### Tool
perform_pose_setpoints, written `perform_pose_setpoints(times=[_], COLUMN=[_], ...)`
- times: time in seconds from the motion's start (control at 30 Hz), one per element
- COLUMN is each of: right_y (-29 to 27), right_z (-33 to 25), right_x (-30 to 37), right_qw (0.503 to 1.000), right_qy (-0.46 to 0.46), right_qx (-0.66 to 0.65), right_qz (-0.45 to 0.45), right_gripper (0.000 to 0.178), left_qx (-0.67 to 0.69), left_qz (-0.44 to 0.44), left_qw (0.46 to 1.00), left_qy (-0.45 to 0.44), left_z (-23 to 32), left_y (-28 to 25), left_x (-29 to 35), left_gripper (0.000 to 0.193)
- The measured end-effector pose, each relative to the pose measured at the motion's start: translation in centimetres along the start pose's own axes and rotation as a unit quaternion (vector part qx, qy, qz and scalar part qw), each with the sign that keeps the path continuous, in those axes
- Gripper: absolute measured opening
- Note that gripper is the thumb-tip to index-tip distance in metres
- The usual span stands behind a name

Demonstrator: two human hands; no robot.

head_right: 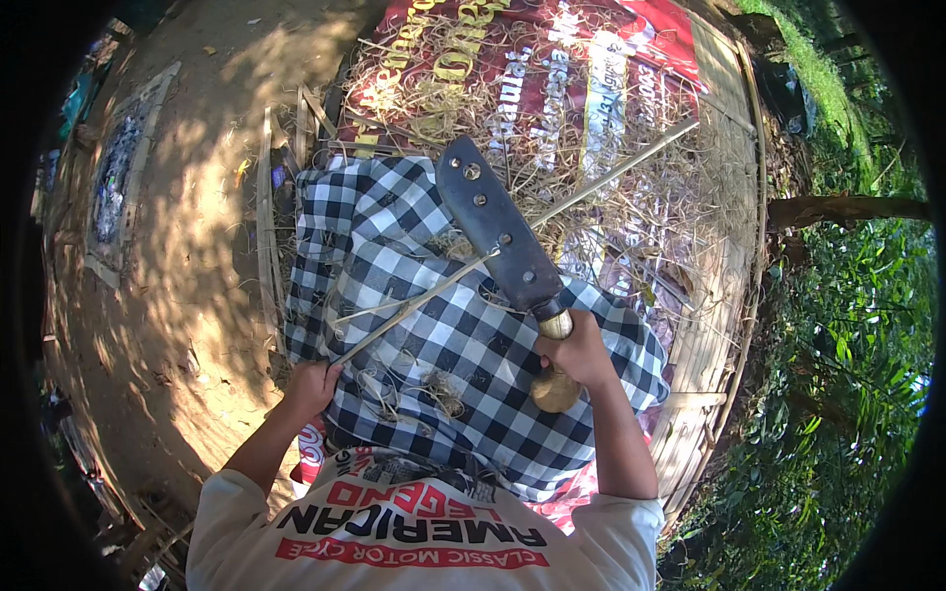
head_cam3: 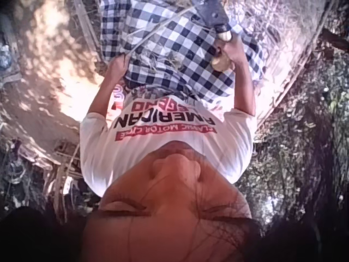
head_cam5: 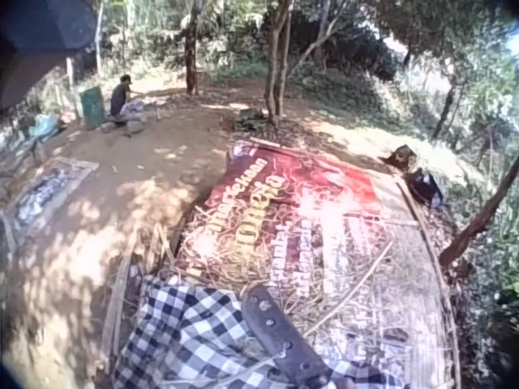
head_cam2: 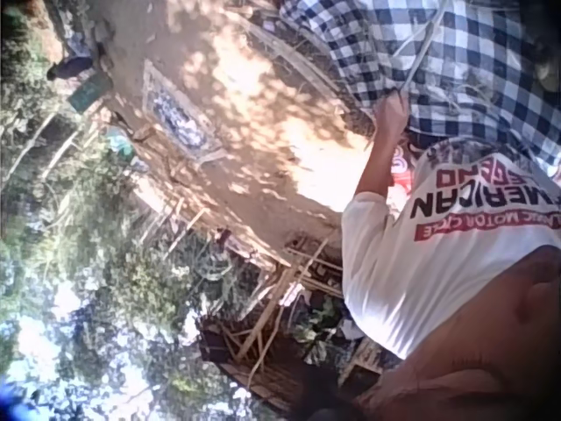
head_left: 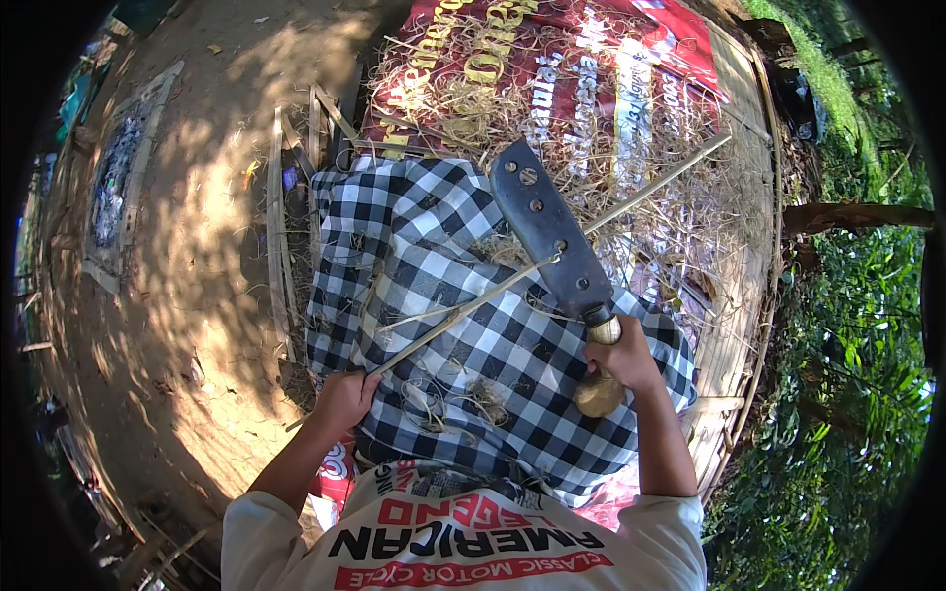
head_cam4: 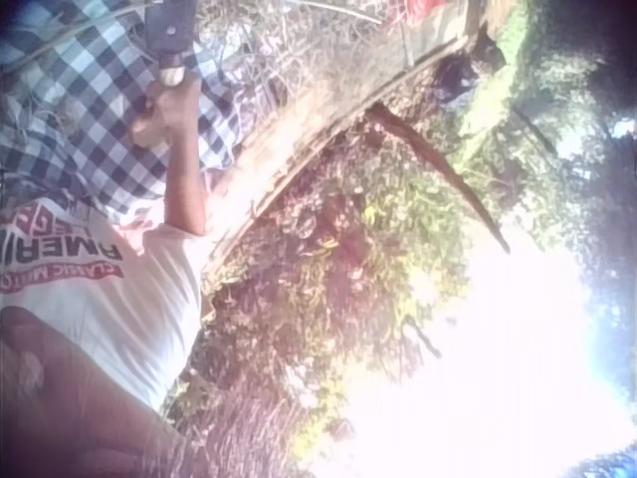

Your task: The person shaves a bamboo stick with a large blade and trims its length.

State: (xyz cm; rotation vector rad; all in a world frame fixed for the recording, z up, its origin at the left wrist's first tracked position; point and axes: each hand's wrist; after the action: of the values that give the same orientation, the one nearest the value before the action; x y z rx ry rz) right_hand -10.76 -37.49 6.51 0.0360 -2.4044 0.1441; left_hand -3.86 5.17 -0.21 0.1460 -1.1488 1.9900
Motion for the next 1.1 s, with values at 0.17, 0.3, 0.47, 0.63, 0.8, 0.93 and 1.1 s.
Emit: perform_pose_setpoints(times=[0.17,0.3,0.47,0.63,0.8,0.93,1.1], right_y=[-0.7,3.5,-0.4,5.2,2.7,6.4,5.0], right_z=[-1.1,-0.5,-1.1,0.4,-0.5,1.5,0.2], right_x=[-0.6,0.0,-0.5,0.5,0.0,0.4,0.8], right_qw=[0.983,0.999,0.992,1.000,0.997,0.998,1.000], right_qy=[-0.061,-0.032,-0.060,0.002,-0.058,-0.002,-0.018], right_qx=[-0.115,-0.010,-0.079,-0.014,-0.037,-0.059,0.001], right_qz=[0.133,-0.011,0.083,-0.009,0.040,0.003,-0.011], right_gripper=[0.006,0.014,0.008,0.011,0.005,0.008,0.006], left_qx=[0.018,0.006,0.009,0.029,0.035,0.043,0.036], left_qz=[0.010,0.016,0.013,0.007,-0.008,-0.014,-0.018], left_qw=[1.000,1.000,1.000,1.000,0.999,0.999,0.999], left_qy=[0.002,0.012,0.007,0.009,-0.013,0.001,-0.012], left_z=[0.6,-0.1,0.8,0.9,1.0,0.9,1.2], left_y=[0.4,0.5,0.7,0.2,0.1,0.2,-0.2], left_x=[-0.5,-0.2,-0.5,-0.8,-0.8,-0.9,-1.0], left_gripper=[0.043,0.044,0.045,0.045,0.046,0.049,0.054])
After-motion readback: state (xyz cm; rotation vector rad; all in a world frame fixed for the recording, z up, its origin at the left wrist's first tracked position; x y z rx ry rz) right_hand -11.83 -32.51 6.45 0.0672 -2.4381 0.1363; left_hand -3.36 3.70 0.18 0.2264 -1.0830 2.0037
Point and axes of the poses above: each hand's wrist, its own x-axis away from the middle knuckle, its own y-axis out of the palm, z = x × y, and after that the axes turned 12 degrees about -z, right-handed
